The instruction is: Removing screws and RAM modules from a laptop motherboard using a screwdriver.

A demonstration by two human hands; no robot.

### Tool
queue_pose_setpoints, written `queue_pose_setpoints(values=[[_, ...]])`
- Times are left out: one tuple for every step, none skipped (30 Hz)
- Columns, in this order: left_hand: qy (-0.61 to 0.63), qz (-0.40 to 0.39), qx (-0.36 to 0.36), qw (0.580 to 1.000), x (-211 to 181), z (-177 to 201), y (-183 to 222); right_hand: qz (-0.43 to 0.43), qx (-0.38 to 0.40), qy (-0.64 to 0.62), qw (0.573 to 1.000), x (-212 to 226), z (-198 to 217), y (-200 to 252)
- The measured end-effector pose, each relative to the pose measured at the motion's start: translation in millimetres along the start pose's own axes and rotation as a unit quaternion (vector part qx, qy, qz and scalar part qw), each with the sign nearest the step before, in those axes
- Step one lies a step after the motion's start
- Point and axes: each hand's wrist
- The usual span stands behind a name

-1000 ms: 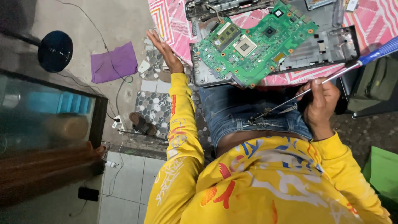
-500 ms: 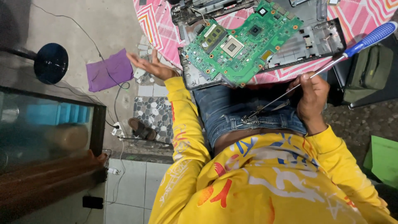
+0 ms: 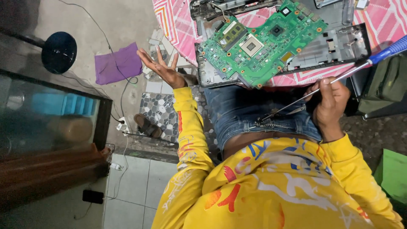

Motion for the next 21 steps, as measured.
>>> queue_pose_setpoints(values=[[0.002,0.001,0.000,1.000,0.4,-5.0,0.6,0.001,-0.001,0.002,1.000,1.0,0.8,-0.1],[-0.019,0.004,0.012,1.000,0.0,-8.6,0.3,0.002,0.001,0.005,1.000,1.3,0.2,-0.2],[-0.040,0.007,0.024,0.999,-0.6,-12.1,0.1,0.003,0.003,0.009,1.000,1.6,-0.3,-0.3],[-0.041,0.007,0.024,0.999,2.4,-15.6,-3.5,0.003,0.003,0.008,1.000,1.4,-0.7,-0.7],[-0.046,0.004,0.027,0.999,5.6,-19.2,-6.9,0.004,0.005,0.007,1.000,1.2,-0.9,-1.1],[-0.050,0.002,0.032,0.998,9.8,-24.0,-9.1,0.005,0.004,0.007,1.000,1.2,0.2,-0.3],[-0.050,0.003,0.034,0.998,12.0,-23.6,-13.3,0.005,0.002,0.008,1.000,1.9,-0.8,-0.2],[-0.067,-0.014,0.024,0.997,14.6,-24.4,-17.3,0.005,0.002,0.014,1.000,3.1,-1.1,-0.2],[-0.083,-0.031,0.013,0.996,17.2,-25.5,-21.1,0.006,0.003,0.021,1.000,4.4,-1.2,-0.3],[-0.081,-0.030,0.017,0.996,18.8,-22.8,-22.4,0.007,-0.001,0.022,1.000,1.6,0.1,0.5],[-0.033,-0.018,-0.002,0.999,20.3,-20.4,-23.8,0.004,-0.004,0.027,1.000,-1.1,1.6,1.1],[0.016,-0.006,-0.020,1.000,21.7,-19.0,-26.3,0.002,-0.008,0.030,1.000,-3.5,2.8,0.8],[0.019,-0.005,-0.016,1.000,9.5,-24.0,-23.4,0.003,-0.012,0.031,0.999,-3.8,1.9,-0.6],[0.044,0.008,-0.063,0.997,-2.2,-27.9,-17.6,-0.001,-0.013,0.022,1.000,-3.7,2.3,-0.6],[0.069,0.021,-0.110,0.991,-13.9,-31.3,-12.1,-0.005,-0.014,0.013,1.000,-3.6,2.5,-0.3],[0.074,0.024,-0.107,0.991,-35.6,-40.5,-3.0,-0.002,-0.018,0.016,1.000,-16.0,3.6,-2.8],[0.031,0.035,-0.138,0.989,-57.5,-49.3,6.0,0.031,-0.037,-0.002,0.999,-28.2,5.0,-5.5],[-0.012,0.047,-0.167,0.985,-79.5,-58.1,15.4,0.064,-0.057,-0.019,0.996,-40.0,7.4,-7.7],[-0.008,0.050,-0.163,0.985,-74.7,-50.5,14.9,0.067,-0.061,-0.015,0.996,-35.7,5.7,-6.8],[-0.036,0.056,-0.141,0.988,-69.8,-41.7,15.4,0.066,-0.062,-0.017,0.996,-31.3,4.0,-6.4],[-0.064,0.061,-0.118,0.989,-64.7,-32.3,15.5,0.064,-0.063,-0.019,0.996,-27.2,1.5,-5.8]])
Point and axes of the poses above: each hand's wrist, its own y-axis away from the middle knuckle, its own z-axis out of the back of the hand, x = y × z, and after that the axes turned 7 degrees about z, right-handed
